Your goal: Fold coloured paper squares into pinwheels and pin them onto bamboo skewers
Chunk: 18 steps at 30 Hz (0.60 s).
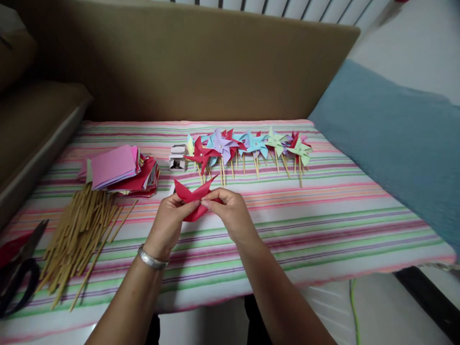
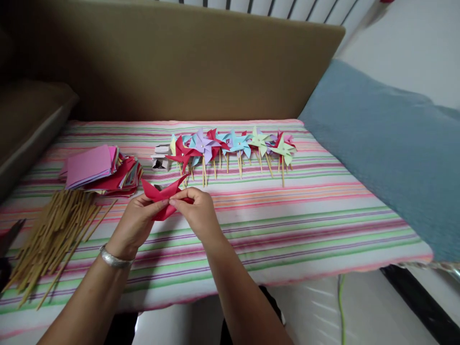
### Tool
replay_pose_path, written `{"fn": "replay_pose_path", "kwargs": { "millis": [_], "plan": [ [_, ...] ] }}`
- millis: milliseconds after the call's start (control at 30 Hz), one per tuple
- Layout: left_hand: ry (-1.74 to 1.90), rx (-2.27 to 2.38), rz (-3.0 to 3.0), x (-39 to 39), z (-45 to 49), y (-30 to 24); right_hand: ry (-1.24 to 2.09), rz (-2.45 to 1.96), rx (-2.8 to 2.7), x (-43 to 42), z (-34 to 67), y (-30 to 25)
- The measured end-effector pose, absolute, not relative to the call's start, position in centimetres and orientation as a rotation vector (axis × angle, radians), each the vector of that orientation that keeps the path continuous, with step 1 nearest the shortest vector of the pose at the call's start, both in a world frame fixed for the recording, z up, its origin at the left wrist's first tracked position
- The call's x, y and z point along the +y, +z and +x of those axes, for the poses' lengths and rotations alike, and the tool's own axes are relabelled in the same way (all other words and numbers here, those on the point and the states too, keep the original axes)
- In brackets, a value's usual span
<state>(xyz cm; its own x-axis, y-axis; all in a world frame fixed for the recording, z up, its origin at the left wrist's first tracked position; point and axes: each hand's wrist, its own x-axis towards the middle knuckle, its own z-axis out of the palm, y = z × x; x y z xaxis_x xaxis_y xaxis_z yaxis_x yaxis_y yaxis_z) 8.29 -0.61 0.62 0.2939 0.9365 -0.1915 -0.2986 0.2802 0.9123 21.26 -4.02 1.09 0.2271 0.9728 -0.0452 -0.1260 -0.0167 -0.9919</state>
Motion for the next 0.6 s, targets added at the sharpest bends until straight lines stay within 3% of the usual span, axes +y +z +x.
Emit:
{"fn": "replay_pose_path", "kwargs": {
  "millis": [600],
  "plan": [
    [0.926,0.791,0.858,-0.66,8.23,0.83,1.167,-1.224,-0.879,-4.08,21.69,1.09]
  ]
}}
